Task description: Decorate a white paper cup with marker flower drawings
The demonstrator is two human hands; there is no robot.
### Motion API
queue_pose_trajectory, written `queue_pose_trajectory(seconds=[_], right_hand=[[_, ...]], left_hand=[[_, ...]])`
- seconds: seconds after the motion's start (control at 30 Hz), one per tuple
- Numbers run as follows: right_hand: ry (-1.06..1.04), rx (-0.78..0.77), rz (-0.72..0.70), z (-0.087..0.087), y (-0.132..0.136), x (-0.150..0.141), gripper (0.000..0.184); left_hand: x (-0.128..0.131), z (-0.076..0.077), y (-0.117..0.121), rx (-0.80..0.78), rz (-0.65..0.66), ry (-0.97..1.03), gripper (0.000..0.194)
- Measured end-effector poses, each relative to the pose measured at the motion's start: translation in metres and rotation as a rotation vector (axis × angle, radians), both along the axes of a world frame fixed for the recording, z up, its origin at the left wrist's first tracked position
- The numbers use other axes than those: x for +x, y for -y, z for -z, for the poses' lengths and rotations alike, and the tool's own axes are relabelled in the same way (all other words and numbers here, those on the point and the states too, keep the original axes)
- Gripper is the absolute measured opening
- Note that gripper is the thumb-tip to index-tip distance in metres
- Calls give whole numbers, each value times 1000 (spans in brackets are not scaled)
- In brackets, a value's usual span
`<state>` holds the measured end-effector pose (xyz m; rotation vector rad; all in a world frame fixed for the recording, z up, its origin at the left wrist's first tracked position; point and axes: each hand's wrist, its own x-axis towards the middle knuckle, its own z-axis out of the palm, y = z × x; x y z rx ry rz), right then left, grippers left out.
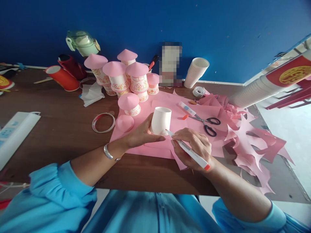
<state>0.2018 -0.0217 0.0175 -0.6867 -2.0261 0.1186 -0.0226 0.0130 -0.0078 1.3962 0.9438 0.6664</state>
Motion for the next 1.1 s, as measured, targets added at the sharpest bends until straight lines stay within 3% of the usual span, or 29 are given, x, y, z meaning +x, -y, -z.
queue_pose_trajectory(seconds=[0.8, 1.1], right_hand=[[6, -32, -30, 1, 1, -1, 28], [22, -50, -11, 3, 1, -3, 21]], left_hand=[[1, 2, -1, 8, 12, 14, 86], [1, 4, 0, -15, 0, 47, 90]])
